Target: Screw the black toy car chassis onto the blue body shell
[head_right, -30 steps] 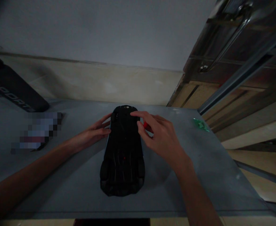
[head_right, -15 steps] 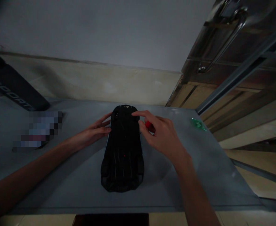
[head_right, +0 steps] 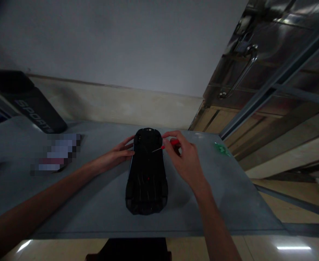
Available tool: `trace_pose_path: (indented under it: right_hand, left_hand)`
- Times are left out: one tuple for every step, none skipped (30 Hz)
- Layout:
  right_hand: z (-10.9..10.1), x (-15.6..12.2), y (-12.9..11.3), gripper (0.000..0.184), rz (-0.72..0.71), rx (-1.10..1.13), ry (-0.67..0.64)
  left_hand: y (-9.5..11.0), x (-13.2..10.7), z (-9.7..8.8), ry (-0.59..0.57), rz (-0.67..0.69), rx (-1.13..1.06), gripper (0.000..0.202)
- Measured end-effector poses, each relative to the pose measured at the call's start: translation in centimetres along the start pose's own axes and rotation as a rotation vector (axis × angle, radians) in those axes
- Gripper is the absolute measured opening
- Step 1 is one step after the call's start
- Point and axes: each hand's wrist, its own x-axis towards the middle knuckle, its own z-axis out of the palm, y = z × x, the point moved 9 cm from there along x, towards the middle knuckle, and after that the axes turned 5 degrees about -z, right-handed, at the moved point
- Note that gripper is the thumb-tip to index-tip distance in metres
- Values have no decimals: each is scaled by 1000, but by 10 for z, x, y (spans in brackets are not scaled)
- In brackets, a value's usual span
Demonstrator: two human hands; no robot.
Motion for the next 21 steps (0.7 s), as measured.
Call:
trace_pose_path:
  right_hand:
    - [10,0,-5,22,-12,20,-40]
    - [21,1,-12,21,-37,30,-94]
    - [33,1,-19,19,-67,34,-147]
    - [42,3,-24,18,-86,31,-191]
    - [50,4,-28,17,-96,22,-230]
    - [56,5,-31,16,-98,9,-261]
    - [61,7,-32,16,-93,-7,-287]
    - [64,8,-34,16,-88,-23,-313]
    - [66,9,-35,16,-85,-40,-335]
    - [67,10,-36,15,-87,-57,-356]
    - [69,11,-38,15,-92,-78,-376]
    - [70,12,-40,14,-100,-105,-395]
    - [71,13,-43,12,-111,-138,-413]
    - [72,15,-45,11,-124,-177,-431]
    - [74,16,-49,10,-140,-223,-450]
    - [75,18,-52,10,-158,-273,-468]
    - [77,20,-57,10,-179,-325,-486]
    - [79,22,-61,11,-201,-375,-505]
    - [82,24,-65,13,-221,-422,-525]
    - [83,25,-70,14,-239,-465,-543]
    - [85,27,-74,16,-253,-502,-560]
  left_hand:
    - [0,0,0,-1,5,3,97]
    - [0,1,0,-1,11,9,97]
    - [1,1,0,-2,19,17,96]
    - [1,1,1,-6,29,24,95]
    - [2,1,1,-13,42,28,93]
    - [2,1,2,-24,53,27,93]
    - [3,1,3,-33,67,20,91]
    - [4,1,4,-42,79,11,90]
    - [4,2,4,-49,88,3,88]
    - [4,2,5,-52,94,-1,86]
    - [4,2,4,-54,98,-3,85]
    - [4,3,4,-54,100,-2,85]
    - [4,3,4,-50,102,0,85]
    - [4,3,3,-46,100,5,85]
    - [3,3,2,-38,100,9,84]
    - [3,3,1,-28,99,14,83]
    - [3,3,1,-18,100,18,82]
    - [3,3,0,-12,100,23,82]
    - [3,3,0,-10,100,26,81]
    - [3,3,0,-10,100,28,81]
    - [3,4,0,-11,103,28,81]
